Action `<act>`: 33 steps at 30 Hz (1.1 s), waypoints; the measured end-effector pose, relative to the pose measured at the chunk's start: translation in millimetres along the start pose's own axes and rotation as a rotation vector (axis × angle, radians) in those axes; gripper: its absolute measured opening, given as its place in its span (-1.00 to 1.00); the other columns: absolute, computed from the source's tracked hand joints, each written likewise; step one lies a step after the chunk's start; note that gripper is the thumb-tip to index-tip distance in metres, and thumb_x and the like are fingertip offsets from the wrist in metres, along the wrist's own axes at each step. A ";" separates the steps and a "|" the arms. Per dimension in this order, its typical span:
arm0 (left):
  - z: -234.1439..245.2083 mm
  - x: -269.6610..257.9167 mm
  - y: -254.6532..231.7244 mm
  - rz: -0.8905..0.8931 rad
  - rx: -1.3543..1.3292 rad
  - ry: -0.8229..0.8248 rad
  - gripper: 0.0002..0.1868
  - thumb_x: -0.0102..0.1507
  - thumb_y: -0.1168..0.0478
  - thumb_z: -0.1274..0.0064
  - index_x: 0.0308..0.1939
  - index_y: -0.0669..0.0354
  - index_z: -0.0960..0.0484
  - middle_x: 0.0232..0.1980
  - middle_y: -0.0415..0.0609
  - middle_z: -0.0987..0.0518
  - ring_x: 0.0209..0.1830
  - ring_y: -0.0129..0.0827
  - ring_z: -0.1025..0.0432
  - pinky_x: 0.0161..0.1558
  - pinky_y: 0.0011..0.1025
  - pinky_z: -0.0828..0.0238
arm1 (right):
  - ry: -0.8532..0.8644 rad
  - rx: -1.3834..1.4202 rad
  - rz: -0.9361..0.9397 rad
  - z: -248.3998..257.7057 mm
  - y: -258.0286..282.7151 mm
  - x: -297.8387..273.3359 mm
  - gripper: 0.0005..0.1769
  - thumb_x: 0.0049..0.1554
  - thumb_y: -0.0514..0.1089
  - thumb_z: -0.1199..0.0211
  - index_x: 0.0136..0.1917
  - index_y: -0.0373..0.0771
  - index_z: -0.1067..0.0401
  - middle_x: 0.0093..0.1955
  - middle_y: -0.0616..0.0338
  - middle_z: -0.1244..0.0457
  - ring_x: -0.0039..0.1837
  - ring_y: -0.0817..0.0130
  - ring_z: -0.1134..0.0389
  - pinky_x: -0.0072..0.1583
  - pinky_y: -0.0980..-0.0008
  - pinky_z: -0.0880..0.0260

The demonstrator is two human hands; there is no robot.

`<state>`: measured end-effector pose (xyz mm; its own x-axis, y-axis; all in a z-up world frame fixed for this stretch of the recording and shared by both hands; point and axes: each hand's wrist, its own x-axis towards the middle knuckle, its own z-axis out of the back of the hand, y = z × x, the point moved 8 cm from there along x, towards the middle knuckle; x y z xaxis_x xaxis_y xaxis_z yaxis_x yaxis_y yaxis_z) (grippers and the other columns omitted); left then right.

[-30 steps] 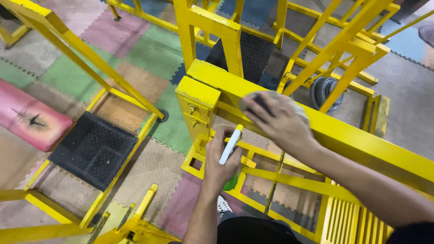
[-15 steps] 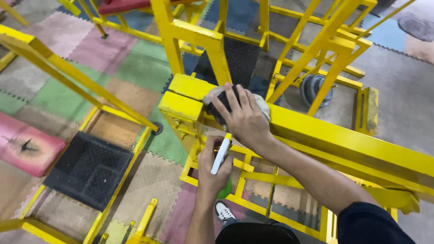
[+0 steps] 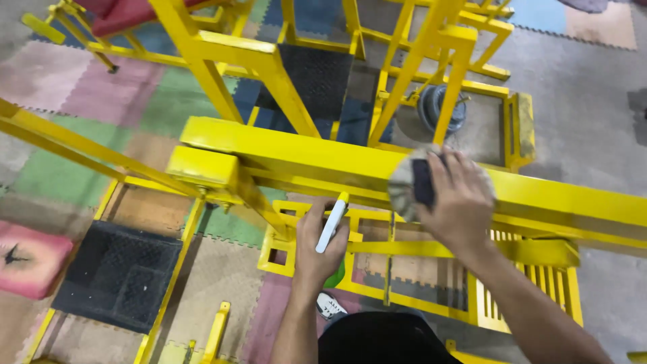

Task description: Wiping down the frame and parts of a yellow weight training machine using a spray bottle and a cloth.

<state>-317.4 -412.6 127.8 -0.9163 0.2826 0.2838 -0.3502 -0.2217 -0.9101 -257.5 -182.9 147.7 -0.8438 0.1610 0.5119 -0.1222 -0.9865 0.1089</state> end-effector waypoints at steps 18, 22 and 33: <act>-199.4 -37.4 -80.7 -0.090 0.013 0.260 -0.69 0.08 0.37 -0.08 -0.08 0.24 -0.55 -0.39 0.10 -0.59 -0.46 -0.11 -0.54 -0.37 -0.28 -0.44 | -0.048 0.101 -0.056 66.9 -231.4 -100.3 -0.37 0.10 0.10 -0.33 0.39 -0.15 -0.43 0.42 -0.08 -0.27 0.49 -0.05 -0.23 0.48 -0.09 -0.18; -259.5 -58.2 -98.4 -0.097 0.013 0.336 -0.64 0.06 0.37 -0.06 -0.05 0.24 -0.57 -0.42 0.11 -0.57 -0.49 -0.11 -0.52 -0.38 -0.28 -0.42 | -0.194 0.038 -0.358 70.9 -326.8 -147.0 -0.59 0.32 0.03 -0.23 0.35 -0.15 -0.53 0.38 -0.09 -0.34 0.50 -0.07 -0.26 0.52 -0.09 -0.16; -371.8 -102.7 -119.5 -0.081 0.005 0.640 -0.59 0.03 0.34 -0.07 -0.01 0.29 -0.59 -0.39 0.12 -0.59 -0.49 -0.15 -0.52 -0.36 -0.28 -0.45 | -0.239 0.066 -0.188 80.2 -318.7 -157.4 -0.40 0.18 0.14 -0.26 0.40 -0.16 -0.41 0.45 -0.08 -0.26 0.51 -0.11 -0.21 0.51 -0.16 -0.06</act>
<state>-109.3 -68.1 95.0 -0.5905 0.7990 0.1140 -0.4158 -0.1801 -0.8914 -43.8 108.5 100.8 -0.6620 0.3509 0.6623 -0.2240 -0.9359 0.2719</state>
